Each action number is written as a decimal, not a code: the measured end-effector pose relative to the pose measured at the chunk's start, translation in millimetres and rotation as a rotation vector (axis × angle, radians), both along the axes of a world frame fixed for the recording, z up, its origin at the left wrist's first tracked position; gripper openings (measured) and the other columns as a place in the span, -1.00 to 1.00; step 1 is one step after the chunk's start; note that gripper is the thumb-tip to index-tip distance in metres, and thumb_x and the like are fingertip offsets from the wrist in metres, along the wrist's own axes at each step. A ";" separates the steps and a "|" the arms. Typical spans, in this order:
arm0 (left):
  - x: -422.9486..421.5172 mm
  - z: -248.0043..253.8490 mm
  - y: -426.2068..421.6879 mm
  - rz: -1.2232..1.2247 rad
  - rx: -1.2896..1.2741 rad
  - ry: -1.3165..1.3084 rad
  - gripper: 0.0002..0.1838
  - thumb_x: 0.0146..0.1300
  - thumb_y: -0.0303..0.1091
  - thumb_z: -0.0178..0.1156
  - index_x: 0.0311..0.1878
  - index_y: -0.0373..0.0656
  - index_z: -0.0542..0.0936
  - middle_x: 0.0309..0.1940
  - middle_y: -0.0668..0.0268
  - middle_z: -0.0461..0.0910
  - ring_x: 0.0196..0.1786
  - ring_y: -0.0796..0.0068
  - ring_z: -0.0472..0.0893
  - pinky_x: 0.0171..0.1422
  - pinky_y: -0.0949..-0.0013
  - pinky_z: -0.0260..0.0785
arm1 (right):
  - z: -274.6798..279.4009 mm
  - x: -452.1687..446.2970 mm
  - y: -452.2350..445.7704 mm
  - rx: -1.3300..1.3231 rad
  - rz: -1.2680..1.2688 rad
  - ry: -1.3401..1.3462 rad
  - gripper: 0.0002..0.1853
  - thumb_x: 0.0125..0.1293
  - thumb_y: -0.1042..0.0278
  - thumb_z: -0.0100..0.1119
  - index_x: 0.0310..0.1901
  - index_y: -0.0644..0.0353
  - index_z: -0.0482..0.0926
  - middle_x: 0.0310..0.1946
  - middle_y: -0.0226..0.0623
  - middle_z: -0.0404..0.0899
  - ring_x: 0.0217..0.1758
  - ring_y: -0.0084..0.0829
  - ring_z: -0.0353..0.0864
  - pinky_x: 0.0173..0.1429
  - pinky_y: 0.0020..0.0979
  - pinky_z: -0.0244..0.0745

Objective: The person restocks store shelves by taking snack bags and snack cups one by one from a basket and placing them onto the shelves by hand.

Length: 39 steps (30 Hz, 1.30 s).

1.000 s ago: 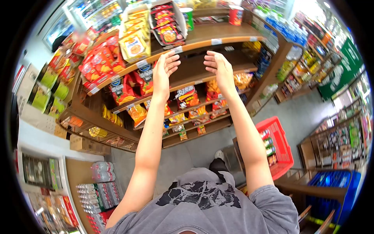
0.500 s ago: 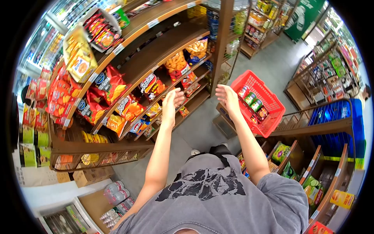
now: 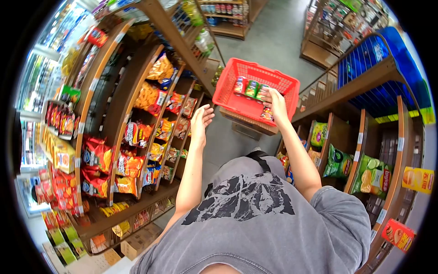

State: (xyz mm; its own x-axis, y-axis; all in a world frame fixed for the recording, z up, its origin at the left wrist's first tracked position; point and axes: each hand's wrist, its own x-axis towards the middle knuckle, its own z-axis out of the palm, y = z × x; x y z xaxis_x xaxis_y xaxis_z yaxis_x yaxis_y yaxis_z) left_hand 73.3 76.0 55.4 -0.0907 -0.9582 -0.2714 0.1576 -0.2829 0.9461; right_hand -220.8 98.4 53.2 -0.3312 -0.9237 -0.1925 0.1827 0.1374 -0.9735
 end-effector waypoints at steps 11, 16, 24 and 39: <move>-119.5 -33.6 -32.5 -0.306 0.106 -0.033 -0.61 0.52 -0.11 -0.07 0.16 -0.15 0.54 -0.02 0.26 0.64 -0.04 0.51 0.61 0.09 0.39 0.40 | -59.3 -75.6 41.4 0.115 -0.264 -0.106 -0.52 0.55 0.03 -0.16 0.23 0.24 0.47 0.14 -0.16 0.57 0.17 -0.35 0.57 0.24 -0.32 0.46; -150.8 -63.8 -62.4 -0.460 0.145 -0.078 -0.61 0.52 -0.10 -0.07 0.18 -0.14 0.54 -0.01 0.25 0.63 -0.02 0.48 0.61 0.10 0.40 0.40 | -92.4 -86.0 47.9 0.194 -0.364 -0.172 -0.42 0.52 -0.04 -0.14 0.30 0.29 0.42 0.22 -0.08 0.51 0.24 -0.29 0.53 0.31 -0.29 0.40; -189.6 -123.4 -114.9 -0.652 0.299 -0.199 -0.56 0.50 -0.05 -0.05 0.21 -0.16 0.52 0.07 0.21 0.61 0.02 0.42 0.61 0.16 0.33 0.38 | -145.8 -74.2 19.5 0.342 -0.392 -0.268 -0.37 0.54 -0.06 -0.21 0.38 0.33 0.29 0.33 0.02 0.38 0.37 -0.20 0.42 0.40 -0.28 0.33; -255.5 -286.0 -125.6 -0.867 0.665 -0.520 -0.43 0.40 -0.01 -0.01 0.33 -0.20 0.42 0.24 0.16 0.48 0.14 0.22 0.47 0.20 0.14 0.33 | -279.9 -80.5 -35.6 0.731 -0.338 -0.159 -0.35 0.54 -0.13 -0.34 0.21 0.35 0.45 0.16 -0.05 0.52 0.22 -0.26 0.46 0.20 -0.23 0.36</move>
